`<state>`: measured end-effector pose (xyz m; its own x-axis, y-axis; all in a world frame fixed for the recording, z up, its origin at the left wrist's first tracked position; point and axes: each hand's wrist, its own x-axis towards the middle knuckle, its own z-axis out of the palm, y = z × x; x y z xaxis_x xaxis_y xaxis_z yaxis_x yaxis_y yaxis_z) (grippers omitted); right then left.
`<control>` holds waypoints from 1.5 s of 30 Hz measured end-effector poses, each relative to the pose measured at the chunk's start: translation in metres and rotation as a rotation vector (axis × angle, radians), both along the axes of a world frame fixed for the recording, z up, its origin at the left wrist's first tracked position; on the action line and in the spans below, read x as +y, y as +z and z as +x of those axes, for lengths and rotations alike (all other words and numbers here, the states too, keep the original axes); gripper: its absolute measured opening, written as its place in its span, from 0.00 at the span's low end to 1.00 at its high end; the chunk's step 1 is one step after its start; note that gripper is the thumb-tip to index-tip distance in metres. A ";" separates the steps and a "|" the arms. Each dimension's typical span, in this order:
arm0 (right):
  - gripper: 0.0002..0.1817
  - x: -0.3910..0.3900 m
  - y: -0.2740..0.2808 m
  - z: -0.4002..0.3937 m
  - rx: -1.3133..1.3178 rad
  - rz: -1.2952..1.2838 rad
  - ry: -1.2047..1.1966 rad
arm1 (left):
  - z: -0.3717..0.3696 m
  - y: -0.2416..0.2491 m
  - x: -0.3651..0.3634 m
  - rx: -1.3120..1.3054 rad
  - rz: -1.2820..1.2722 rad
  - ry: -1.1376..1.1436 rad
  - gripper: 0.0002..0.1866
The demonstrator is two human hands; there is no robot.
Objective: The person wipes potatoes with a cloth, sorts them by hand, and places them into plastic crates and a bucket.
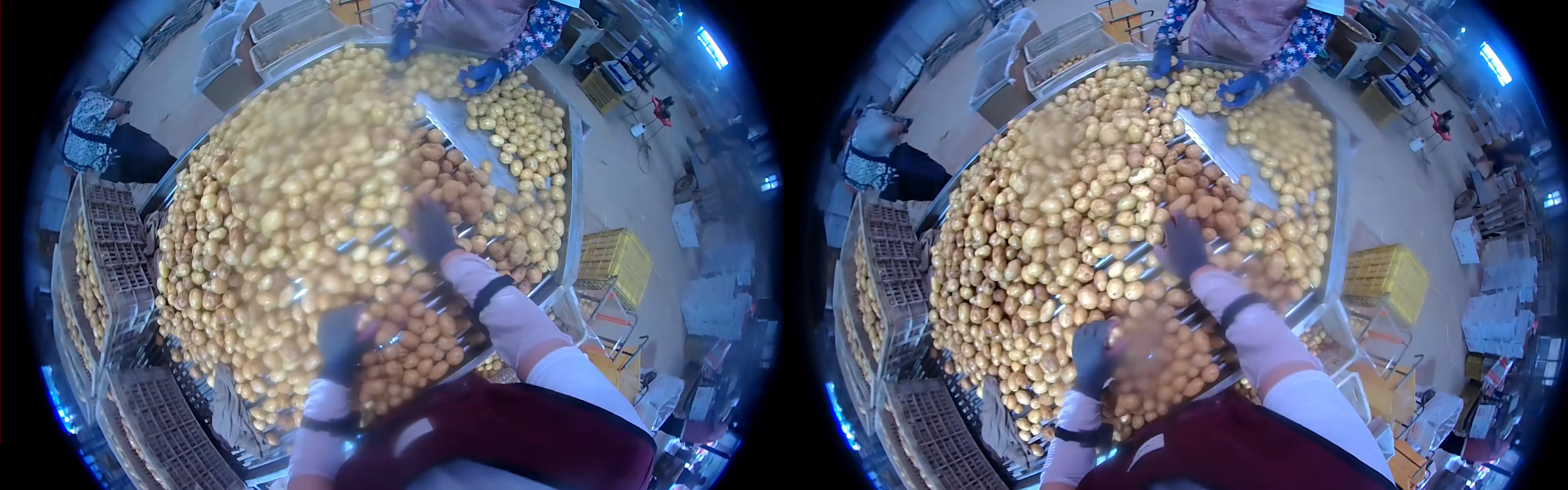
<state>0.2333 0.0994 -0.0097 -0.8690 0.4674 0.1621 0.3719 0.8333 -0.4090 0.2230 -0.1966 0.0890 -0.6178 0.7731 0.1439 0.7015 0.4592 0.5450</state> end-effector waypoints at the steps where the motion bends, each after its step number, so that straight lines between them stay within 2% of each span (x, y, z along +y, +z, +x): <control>1: 0.27 -0.002 0.002 -0.004 0.032 0.004 0.012 | 0.001 0.007 -0.008 0.017 -0.047 0.075 0.20; 4: 0.20 0.000 -0.008 -0.011 0.073 0.009 0.049 | 0.006 -0.012 -0.015 0.228 -0.042 0.106 0.21; 5: 0.18 0.003 -0.029 -0.014 0.046 0.001 0.060 | 0.006 -0.022 -0.016 0.208 -0.054 0.114 0.21; 6: 0.16 0.002 -0.021 -0.011 0.020 -0.003 0.065 | 0.004 -0.024 -0.011 0.188 -0.063 0.116 0.22; 9: 0.13 -0.002 0.010 0.019 0.271 -0.548 0.075 | 0.004 -0.023 -0.003 0.129 0.003 0.082 0.22; 10: 0.12 -0.008 0.027 0.026 0.261 -0.503 0.014 | 0.005 -0.022 -0.001 0.093 0.071 0.076 0.21; 11: 0.12 -0.020 0.043 0.045 0.288 -0.822 0.016 | 0.008 -0.021 0.001 0.055 0.140 0.072 0.20; 12: 0.12 -0.044 0.085 0.068 0.311 -1.144 0.019 | 0.014 -0.005 0.009 0.042 0.184 0.056 0.21; 14: 0.19 -0.060 0.065 0.103 0.323 -0.509 0.443 | 0.036 0.039 0.033 0.015 0.267 0.025 0.22; 15: 0.20 -0.072 0.062 0.124 0.199 -0.995 0.423 | 0.046 0.026 0.041 -0.006 0.148 -0.038 0.24; 16: 0.21 -0.079 0.066 0.147 0.165 -1.239 0.432 | 0.053 0.000 0.052 -0.025 0.028 -0.096 0.26; 17: 0.22 -0.087 0.069 0.169 0.125 -1.479 0.411 | 0.064 0.000 0.059 -0.065 0.027 -0.158 0.28; 18: 0.24 -0.091 0.088 0.195 0.193 -1.484 0.433 | 0.074 0.000 0.066 -0.109 0.024 -0.219 0.29; 20: 0.27 -0.094 0.126 0.236 0.206 -1.771 0.189 | 0.102 0.041 0.072 -0.247 0.251 -0.355 0.33; 21: 0.28 -0.092 0.136 0.255 0.140 -2.030 -0.105 | 0.110 0.056 0.074 -0.181 0.261 -0.417 0.34; 22: 0.28 -0.073 0.103 0.284 0.221 -2.019 0.269 | 0.116 0.071 0.077 -0.118 0.270 -0.479 0.36; 23: 0.27 -0.076 0.111 0.320 0.292 -1.889 0.189 | 0.117 0.088 0.078 -0.053 0.276 -0.541 0.37; 24: 0.26 -0.079 0.122 0.355 0.345 -1.752 0.102 | 0.112 0.092 0.078 -0.270 0.315 -0.470 0.37; 25: 0.25 -0.077 0.105 0.402 0.367 -1.828 -0.247 | 0.107 0.096 0.078 -0.482 0.375 -0.384 0.37; 26: 0.24 -0.074 0.087 0.450 0.435 -1.866 -0.610 | 0.094 0.069 0.081 -0.591 0.464 -0.300 0.37; 27: 0.24 -0.072 0.068 0.500 0.426 -1.770 -0.745 | 0.072 0.047 0.082 -0.567 0.484 -0.238 0.36; 28: 0.25 -0.074 0.049 0.558 0.282 -1.574 -0.771 | 0.050 0.026 0.082 -0.544 0.503 -0.175 0.36; 30: 0.28 -0.075 0.011 0.660 -0.498 -0.773 -0.527 | 0.017 0.021 0.077 -0.310 0.564 -0.077 0.33; 31: 0.27 -0.080 0.014 0.669 -1.006 -0.251 -0.582 | 0.001 0.020 0.075 -0.194 0.586 -0.015 0.31; 33: 0.27 -0.082 0.084 0.546 -0.665 -0.436 -0.774 | -0.024 0.042 0.066 0.170 0.503 0.067 0.30; 34: 0.23 -0.076 0.055 0.518 -0.308 -0.643 -0.650 | -0.025 0.045 0.069 0.138 0.595 0.103 0.31; 35: 0.22 -0.085 0.110 0.430 -0.363 -0.803 -0.442 | -0.030 0.042 0.071 0.080 0.642 0.094 0.31; 36: 0.19 -0.109 0.144 0.358 -0.180 -0.735 -0.285 | -0.034 0.035 0.073 0.022 0.694 0.087 0.31; 37: 0.21 -0.128 0.157 0.308 -0.036 -1.105 -0.162 | -0.037 0.032 0.074 -0.036 0.748 0.084 0.32; 38: 0.23 -0.141 0.153 0.272 -0.027 -1.168 0.013 | -0.036 0.041 0.069 0.100 0.672 0.066 0.32; 39: 0.24 -0.157 0.172 0.226 -0.156 -1.204 0.196 | -0.036 0.058 0.060 0.237 0.591 0.052 0.32; 40: 0.24 -0.179 0.181 0.201 -0.117 -1.166 0.367 | -0.036 0.071 0.051 0.374 0.505 0.039 0.32; 42: 0.21 -0.206 0.158 0.161 -0.390 -1.210 0.607 | -0.036 0.079 0.035 0.357 0.429 0.074 0.31; 44: 0.20 -0.227 0.142 0.140 -0.473 -1.320 0.656 | -0.038 0.081 0.020 0.362 0.400 0.128 0.29; 45: 0.19 -0.232 0.147 0.133 -0.528 -1.346 0.649 | -0.037 0.080 0.015 0.268 0.493 0.186 0.29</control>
